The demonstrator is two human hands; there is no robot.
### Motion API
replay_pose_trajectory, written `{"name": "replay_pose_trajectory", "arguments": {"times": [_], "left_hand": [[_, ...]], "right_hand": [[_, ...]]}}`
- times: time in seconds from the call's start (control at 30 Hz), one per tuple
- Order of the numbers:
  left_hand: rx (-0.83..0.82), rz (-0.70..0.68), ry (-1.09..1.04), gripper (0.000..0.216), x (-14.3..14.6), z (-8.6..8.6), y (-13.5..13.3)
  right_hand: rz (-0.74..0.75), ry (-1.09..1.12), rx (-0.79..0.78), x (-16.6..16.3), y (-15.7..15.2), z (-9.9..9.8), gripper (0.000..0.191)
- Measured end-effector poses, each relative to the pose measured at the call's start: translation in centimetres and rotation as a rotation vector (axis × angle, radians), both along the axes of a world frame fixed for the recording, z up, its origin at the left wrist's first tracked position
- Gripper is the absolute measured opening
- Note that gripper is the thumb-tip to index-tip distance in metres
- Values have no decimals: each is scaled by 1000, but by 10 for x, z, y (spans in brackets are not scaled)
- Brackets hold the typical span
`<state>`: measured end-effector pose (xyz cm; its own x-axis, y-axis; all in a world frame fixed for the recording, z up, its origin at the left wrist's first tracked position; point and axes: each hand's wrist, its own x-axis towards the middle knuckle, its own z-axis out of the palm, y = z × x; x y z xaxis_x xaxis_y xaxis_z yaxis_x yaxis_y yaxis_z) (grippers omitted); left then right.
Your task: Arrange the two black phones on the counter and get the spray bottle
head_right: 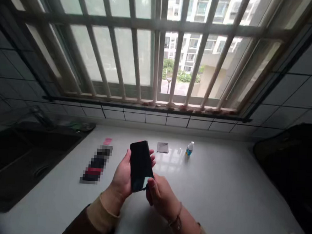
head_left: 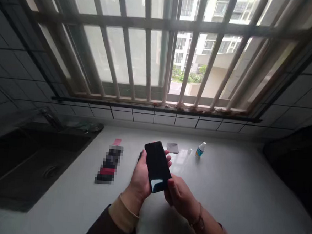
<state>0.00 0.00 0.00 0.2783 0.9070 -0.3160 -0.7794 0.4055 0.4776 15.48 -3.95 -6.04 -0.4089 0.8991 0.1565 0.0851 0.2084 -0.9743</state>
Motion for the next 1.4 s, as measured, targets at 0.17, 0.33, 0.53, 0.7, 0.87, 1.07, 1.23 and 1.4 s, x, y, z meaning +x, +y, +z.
{"name": "replay_pose_trajectory", "arguments": {"times": [0.17, 0.33, 0.53, 0.7, 0.87, 1.07, 1.23, 1.4], "left_hand": [[60, 6, -25, 69, 1, 1, -1], [155, 136, -4, 68, 6, -1, -4], [161, 228, 33, 73, 12, -2, -10], [173, 215, 54, 72, 15, -4, -11], [196, 233, 65, 74, 16, -3, -12], [227, 221, 82, 77, 13, -1, -12], [157, 228, 205, 76, 3, -3, -3], [51, 214, 261, 71, -5, -4, 6]], "right_hand": [[-37, 8, -50, -3, 1, -3, 73], [26, 177, -240, -6, 3, -1, 79], [175, 301, -512, -15, 2, 1, 64], [120, 325, -502, -15, 1, -3, 56], [142, 339, -526, -15, 1, -5, 42], [121, 331, -570, -18, 2, -8, 47], [116, 138, -506, -10, 7, -7, 58], [166, 70, -461, -4, 9, -3, 86]]}}
